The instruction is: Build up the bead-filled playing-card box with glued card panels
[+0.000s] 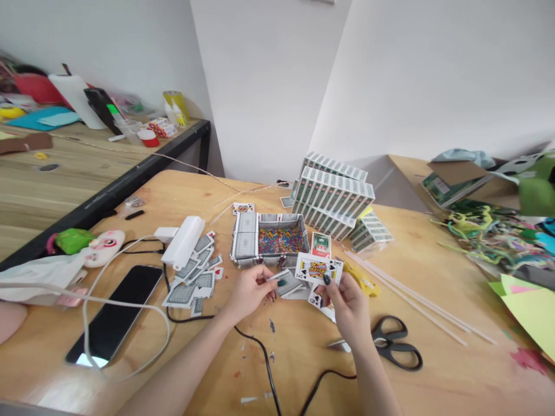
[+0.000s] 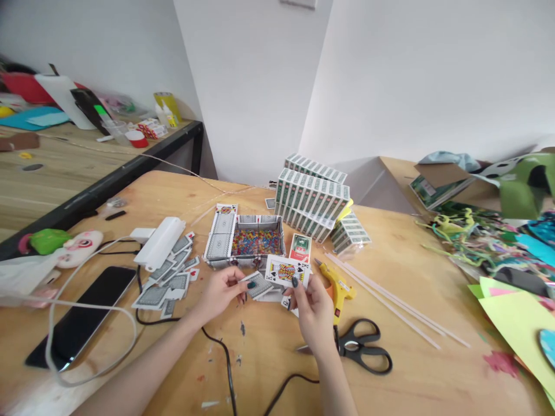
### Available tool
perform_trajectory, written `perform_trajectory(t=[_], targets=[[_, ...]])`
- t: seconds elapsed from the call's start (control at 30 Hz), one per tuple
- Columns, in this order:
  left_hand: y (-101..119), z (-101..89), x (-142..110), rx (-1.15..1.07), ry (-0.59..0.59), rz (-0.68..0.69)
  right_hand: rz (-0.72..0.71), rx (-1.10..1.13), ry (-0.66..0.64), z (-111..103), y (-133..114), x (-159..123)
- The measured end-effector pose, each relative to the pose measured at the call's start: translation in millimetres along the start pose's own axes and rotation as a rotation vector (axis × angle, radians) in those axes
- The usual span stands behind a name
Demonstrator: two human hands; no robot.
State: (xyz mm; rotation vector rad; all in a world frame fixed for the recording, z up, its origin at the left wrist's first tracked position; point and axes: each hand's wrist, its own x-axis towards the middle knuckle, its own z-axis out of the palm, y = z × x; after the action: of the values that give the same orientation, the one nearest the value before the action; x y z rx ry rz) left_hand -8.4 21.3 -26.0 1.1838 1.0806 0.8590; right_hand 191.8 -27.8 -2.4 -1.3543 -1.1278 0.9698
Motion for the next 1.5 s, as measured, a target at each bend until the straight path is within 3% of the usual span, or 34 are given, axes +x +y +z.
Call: perform_trajectory(t=[0.27,0.53,0.87,1.2,1.37,1.5], targets=[[3,-3.0,1,0.024,0.019,0.013,0.012,-0.039,0.013,-1,3,1],[0,-1.8,-2,0.095,0.097,0.096,0.123,-0.049,-0.256,7,10,-5],[-4,-0.1,-9,0.452,0.314,0.283,0.207,-0.043,-0.381,4,8,-5],[2,-2.5,-10,0.474,0.297,0.262,0.244,-0.028,-0.468,-1,0,-4],[3,-5.3,-11,0.497,0.116,0.301,0.259,-0.028,-0.538,0,1,-4],[-1,-3.0,-11,0.403,0.11,0.229,0.278,0.053,-0.58,4,4,-3]])
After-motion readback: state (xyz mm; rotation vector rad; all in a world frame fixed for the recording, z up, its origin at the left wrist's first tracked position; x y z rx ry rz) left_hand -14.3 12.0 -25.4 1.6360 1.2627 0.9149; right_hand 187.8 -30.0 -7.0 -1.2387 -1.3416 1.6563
